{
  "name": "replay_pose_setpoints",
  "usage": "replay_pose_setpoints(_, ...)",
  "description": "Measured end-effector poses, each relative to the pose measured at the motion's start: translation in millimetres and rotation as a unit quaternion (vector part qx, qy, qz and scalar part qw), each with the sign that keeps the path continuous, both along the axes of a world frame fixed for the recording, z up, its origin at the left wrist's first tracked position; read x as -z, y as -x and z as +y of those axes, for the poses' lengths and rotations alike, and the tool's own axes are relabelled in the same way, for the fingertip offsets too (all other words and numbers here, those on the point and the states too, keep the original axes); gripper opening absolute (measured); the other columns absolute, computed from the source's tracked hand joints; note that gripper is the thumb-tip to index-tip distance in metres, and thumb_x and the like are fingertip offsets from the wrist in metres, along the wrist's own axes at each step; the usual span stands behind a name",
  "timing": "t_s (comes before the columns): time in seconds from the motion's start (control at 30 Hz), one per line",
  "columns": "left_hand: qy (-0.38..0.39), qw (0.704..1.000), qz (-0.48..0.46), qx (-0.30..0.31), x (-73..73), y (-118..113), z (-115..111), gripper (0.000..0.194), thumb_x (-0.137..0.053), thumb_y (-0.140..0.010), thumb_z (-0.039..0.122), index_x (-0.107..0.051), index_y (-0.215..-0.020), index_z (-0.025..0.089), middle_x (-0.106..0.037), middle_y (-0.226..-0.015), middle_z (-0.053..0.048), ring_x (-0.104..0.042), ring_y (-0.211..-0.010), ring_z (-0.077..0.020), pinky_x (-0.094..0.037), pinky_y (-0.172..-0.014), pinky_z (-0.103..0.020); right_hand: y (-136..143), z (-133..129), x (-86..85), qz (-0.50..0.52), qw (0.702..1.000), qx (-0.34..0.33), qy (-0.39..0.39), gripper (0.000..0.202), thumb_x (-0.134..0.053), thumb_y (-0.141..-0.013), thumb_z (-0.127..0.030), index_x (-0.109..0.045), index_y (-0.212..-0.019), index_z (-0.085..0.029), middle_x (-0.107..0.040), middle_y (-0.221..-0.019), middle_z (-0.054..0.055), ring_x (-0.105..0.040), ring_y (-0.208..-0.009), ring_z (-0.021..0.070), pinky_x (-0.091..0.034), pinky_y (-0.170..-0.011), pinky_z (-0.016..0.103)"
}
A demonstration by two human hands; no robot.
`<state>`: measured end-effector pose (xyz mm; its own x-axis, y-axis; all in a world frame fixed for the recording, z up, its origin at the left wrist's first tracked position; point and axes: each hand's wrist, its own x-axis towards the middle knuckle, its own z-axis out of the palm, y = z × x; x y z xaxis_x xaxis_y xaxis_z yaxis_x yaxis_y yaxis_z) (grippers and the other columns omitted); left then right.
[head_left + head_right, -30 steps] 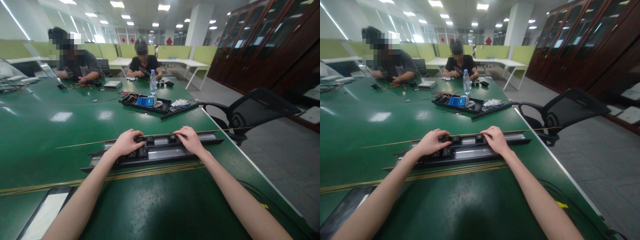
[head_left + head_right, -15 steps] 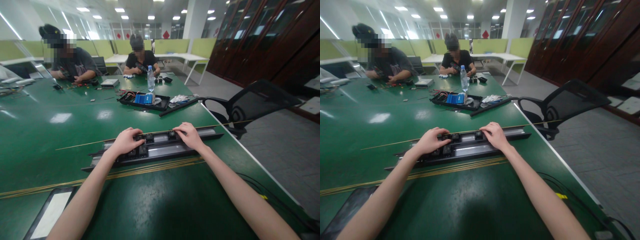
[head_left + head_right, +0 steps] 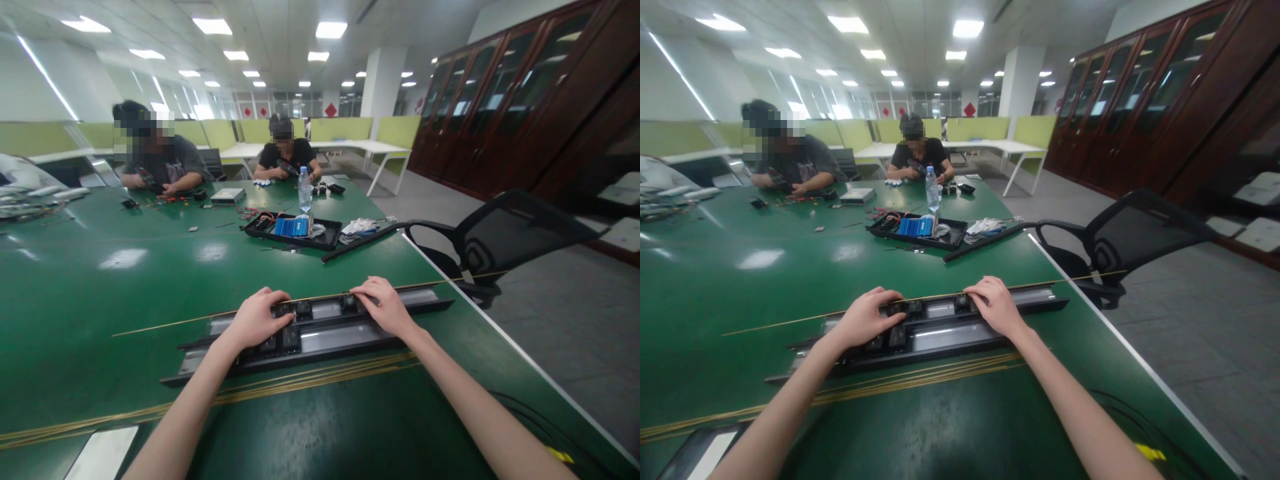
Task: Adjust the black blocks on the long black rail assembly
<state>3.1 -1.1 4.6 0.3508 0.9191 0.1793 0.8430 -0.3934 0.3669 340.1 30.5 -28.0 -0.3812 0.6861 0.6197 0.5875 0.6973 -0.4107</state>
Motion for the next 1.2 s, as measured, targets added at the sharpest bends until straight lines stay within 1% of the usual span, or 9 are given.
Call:
replay_pose_setpoints(0.1, -0.003, 1.0, -0.007, 0.0, -0.1, 0.0, -0.7, 0.035, -0.064, -0.085, 0.05, -0.071, -0.109, 0.026, -0.069, -0.098, -0.008, -0.066, -0.092, -0.0263, -0.053, -0.086, -0.038, -0.2, 0.5, 0.6, 0.002, 1.0, -0.001, -0.006, 0.019, -0.058, -0.096, -0.024, -0.076, -0.099, -0.027, -0.076, -0.089, 0.005, -0.066, -0.088, 0.0245, -0.048, -0.098, 0.052)
replay_pose_setpoints(0.33, -0.005, 1.0, -0.011, 0.002, -0.4, -0.1, -1.2, 0.035, -0.064, -0.084, 0.05, -0.071, -0.108, 0.025, -0.069, -0.098, -0.008, -0.066, -0.093, -0.0269, -0.053, -0.086, -0.039, 0.0, 0.0, 0.0, 0.002, 1.0, 0.0, -0.008, 0.018, -0.058, -0.095, -0.024, -0.076, -0.099, -0.028, -0.076, -0.089, 0.005, -0.066, -0.088, 0.0246, -0.05, -0.095, 0.051)
replay_pose_setpoints(0.63, -0.003, 1.0, -0.001, -0.001, 1.3, -0.1, -0.4, 0.038, -0.064, -0.084, 0.051, -0.071, -0.11, 0.025, -0.07, -0.1, -0.008, -0.067, -0.094, -0.0268, -0.052, -0.088, -0.039, -1.0, 1.7, 2.6, -0.007, 1.0, 0.002, -0.011, 0.017, -0.059, -0.095, -0.023, -0.076, -0.099, -0.027, -0.077, -0.09, 0.004, -0.066, -0.091, 0.025, -0.047, -0.099, 0.051)
replay_pose_setpoints(0.87, -0.007, 1.0, 0.008, 0.003, 3.4, 1.5, 1.6, 0.039, -0.064, -0.084, 0.053, -0.071, -0.111, 0.024, -0.071, -0.101, -0.007, -0.066, -0.095, -0.0266, -0.051, -0.091, -0.039, -3.2, 2.9, 6.8, 0.005, 1.0, 0.009, 0.007, 0.019, -0.059, -0.095, -0.025, -0.077, -0.099, -0.027, -0.076, -0.09, 0.005, -0.064, -0.09, 0.0246, -0.049, -0.09, 0.046)
replay_pose_setpoints(1.2, -0.013, 1.0, 0.011, 0.006, 3.1, 0.6, 1.8, 0.04, -0.063, -0.084, 0.053, -0.072, -0.109, 0.024, -0.072, -0.102, -0.007, -0.066, -0.095, -0.0267, -0.051, -0.089, -0.039, -2.0, 2.3, 4.8, -0.001, 1.0, 0.005, 0.014, 0.018, -0.06, -0.094, -0.023, -0.078, -0.1, -0.025, -0.076, -0.09, 0.005, -0.063, -0.089, 0.0233, -0.048, -0.09, 0.043)
